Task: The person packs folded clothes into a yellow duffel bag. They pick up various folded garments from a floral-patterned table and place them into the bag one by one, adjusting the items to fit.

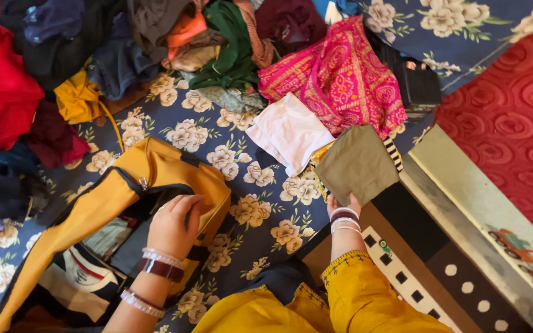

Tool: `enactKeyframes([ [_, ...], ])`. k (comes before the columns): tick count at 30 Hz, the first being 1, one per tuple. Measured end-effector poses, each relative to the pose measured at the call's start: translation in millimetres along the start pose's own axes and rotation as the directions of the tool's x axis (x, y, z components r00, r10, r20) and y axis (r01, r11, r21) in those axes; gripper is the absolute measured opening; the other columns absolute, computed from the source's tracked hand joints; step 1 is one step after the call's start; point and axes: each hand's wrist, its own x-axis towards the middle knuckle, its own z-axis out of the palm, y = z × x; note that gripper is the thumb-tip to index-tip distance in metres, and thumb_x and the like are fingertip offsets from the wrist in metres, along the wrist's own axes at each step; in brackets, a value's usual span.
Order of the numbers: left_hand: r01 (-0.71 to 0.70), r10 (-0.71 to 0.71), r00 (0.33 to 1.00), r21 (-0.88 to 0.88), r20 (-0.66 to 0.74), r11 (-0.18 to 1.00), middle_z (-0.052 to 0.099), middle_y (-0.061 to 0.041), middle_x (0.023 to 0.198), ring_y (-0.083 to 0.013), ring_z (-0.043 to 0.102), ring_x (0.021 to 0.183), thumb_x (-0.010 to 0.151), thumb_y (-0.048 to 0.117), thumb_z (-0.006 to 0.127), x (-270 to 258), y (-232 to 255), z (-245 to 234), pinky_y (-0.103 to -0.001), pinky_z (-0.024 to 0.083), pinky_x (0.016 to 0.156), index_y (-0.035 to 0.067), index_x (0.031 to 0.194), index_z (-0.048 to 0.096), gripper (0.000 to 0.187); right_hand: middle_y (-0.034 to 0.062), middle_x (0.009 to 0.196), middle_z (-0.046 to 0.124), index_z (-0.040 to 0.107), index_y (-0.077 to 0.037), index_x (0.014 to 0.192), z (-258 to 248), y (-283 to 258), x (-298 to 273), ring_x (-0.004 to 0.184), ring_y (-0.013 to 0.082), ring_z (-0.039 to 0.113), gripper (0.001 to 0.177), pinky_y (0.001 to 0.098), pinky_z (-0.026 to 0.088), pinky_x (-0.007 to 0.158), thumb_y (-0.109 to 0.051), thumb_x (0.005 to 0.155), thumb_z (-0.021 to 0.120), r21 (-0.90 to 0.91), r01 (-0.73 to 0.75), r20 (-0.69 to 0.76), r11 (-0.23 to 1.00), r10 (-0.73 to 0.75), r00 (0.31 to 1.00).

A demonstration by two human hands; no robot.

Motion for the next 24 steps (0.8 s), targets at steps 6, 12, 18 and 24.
enactKeyframes([
  [6,0.118,-0.118,0.992,0.017,0.043,0.993,0.074,-0.009,0.100,-0.0333,0.069,0.091,0.092,0.014,0.066,-2.3,7.5,-14.4,-0.042,0.055,0.078,0.012,0.105,0.074,0.016,0.0108,0.117,0.072,0.065,-0.004,0.118,-2.0,3.4,8.4,0.100,0.0291,0.072,0.032,0.0403,0.065,0.084,-0.017,0.091,0.075,0.188,0.101,0.116,0.977,-0.124,0.985],
  [12,0.100,-0.101,0.994,0.037,0.030,0.994,0.074,-0.008,0.100,-0.0323,0.069,0.093,0.092,0.013,0.066,-6.5,1.5,-16.7,-0.042,0.055,0.080,0.013,0.106,0.073,0.015,0.0092,0.096,0.063,0.058,-0.001,0.114,-5.4,9.0,11.1,0.084,0.0218,0.063,0.066,0.0400,0.055,0.074,-0.053,0.081,0.082,-0.063,-0.171,-0.137,0.983,0.162,0.977],
  [18,0.141,-0.141,0.990,0.036,-0.010,0.989,0.074,-0.008,0.099,-0.0306,0.070,0.092,0.093,0.013,0.066,-12.3,-12.9,-29.7,-0.040,0.056,0.077,0.013,0.106,0.074,0.015,0.0039,0.091,0.062,0.058,-0.010,0.106,11.6,6.7,14.9,0.083,0.0186,0.062,0.067,0.0379,0.053,0.072,-0.066,0.075,0.079,-0.142,-0.134,-0.223,0.981,0.100,0.970],
  [24,0.225,-0.226,0.974,-0.032,-0.021,0.974,0.075,-0.006,0.100,-0.0259,0.073,0.092,0.096,0.013,0.063,-21.7,-21.7,-38.0,-0.036,0.056,0.076,0.012,0.107,0.073,0.015,0.0030,0.087,0.057,0.056,-0.011,0.104,19.4,-5.1,7.0,0.074,0.0194,0.056,0.073,0.0348,0.051,0.065,-0.075,0.074,0.075,-0.217,-0.172,-0.207,0.961,0.127,0.970],
])
